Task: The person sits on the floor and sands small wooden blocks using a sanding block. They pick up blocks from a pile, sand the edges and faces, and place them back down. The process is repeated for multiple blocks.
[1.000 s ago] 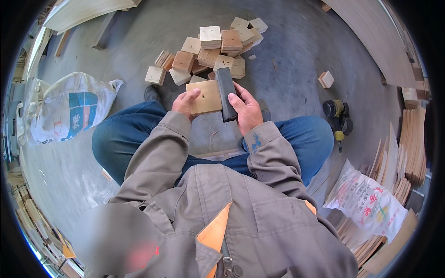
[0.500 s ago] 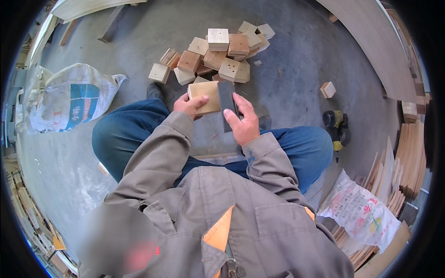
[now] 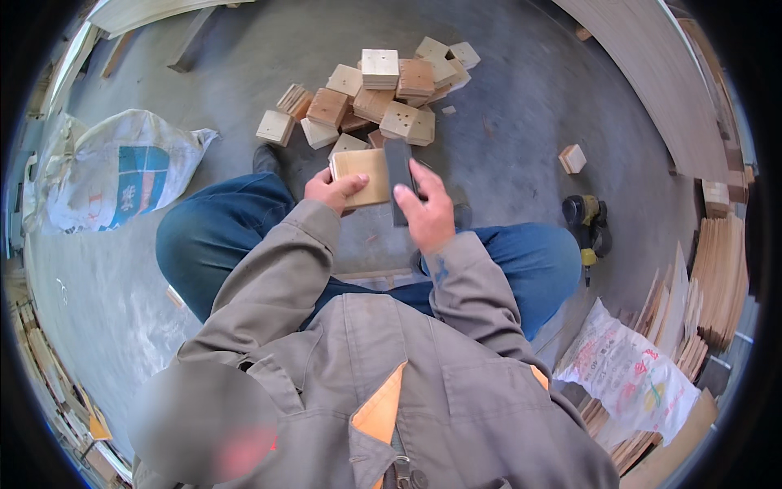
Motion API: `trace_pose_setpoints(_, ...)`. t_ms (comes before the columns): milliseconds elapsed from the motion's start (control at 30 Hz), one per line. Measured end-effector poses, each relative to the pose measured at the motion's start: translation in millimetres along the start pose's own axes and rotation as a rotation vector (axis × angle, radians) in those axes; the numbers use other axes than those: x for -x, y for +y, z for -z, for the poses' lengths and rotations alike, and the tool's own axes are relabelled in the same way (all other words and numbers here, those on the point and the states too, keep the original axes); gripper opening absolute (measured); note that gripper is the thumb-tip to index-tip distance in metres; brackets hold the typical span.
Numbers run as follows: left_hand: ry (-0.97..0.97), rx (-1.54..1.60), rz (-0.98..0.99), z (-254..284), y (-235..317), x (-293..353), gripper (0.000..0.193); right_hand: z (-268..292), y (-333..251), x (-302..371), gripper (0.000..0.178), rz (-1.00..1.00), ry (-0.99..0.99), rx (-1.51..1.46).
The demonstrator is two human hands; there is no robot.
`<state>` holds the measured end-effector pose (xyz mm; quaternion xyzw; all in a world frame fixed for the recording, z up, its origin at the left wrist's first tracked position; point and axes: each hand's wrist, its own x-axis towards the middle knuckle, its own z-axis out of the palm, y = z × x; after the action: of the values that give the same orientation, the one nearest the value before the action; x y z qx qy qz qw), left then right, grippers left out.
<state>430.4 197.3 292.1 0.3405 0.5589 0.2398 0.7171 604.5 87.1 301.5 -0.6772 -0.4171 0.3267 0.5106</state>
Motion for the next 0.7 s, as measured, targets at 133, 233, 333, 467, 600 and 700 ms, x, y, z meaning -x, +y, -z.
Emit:
trace_pose_setpoints(133, -0.079, 0.02, 0.004, -8.1, -6.3, 5.4, 0.052, 1.2, 7.4, -11.7, 0.057, -0.056, 0.071, -0.016)
trace_pose_setpoints(233, 0.02, 0.054, 0.023, 3.1, 6.3, -4.1, 0.052, -0.4, -5.2, 12.6, 0.058, 0.084, -0.025, 0.175)
trace_pose_setpoints(333, 0.089, 0.047, 0.014, 3.9, 15.3, -1.5, 0.053, -3.0, -13.4, 23.6, 0.057, 0.067, -0.05, 0.146)
trace_pose_setpoints(467, -0.064, -0.039, 0.026, -3.1, -1.8, 7.9, 0.052, 1.4, 2.8, -6.5, 0.057, 0.042, 0.04, 0.124)
trace_pose_setpoints(600, -0.085, -0.016, 0.065, -7.5, -5.5, 9.5, 0.049, 3.3, 6.3, -8.1, 0.059, -0.006, 0.074, 0.073)
trace_pose_setpoints(700, 0.032, 0.078, 0.018, 6.5, 3.8, -8.6, 0.052, -1.6, -11.9, 13.9, 0.058, 0.102, -0.024, 0.185)
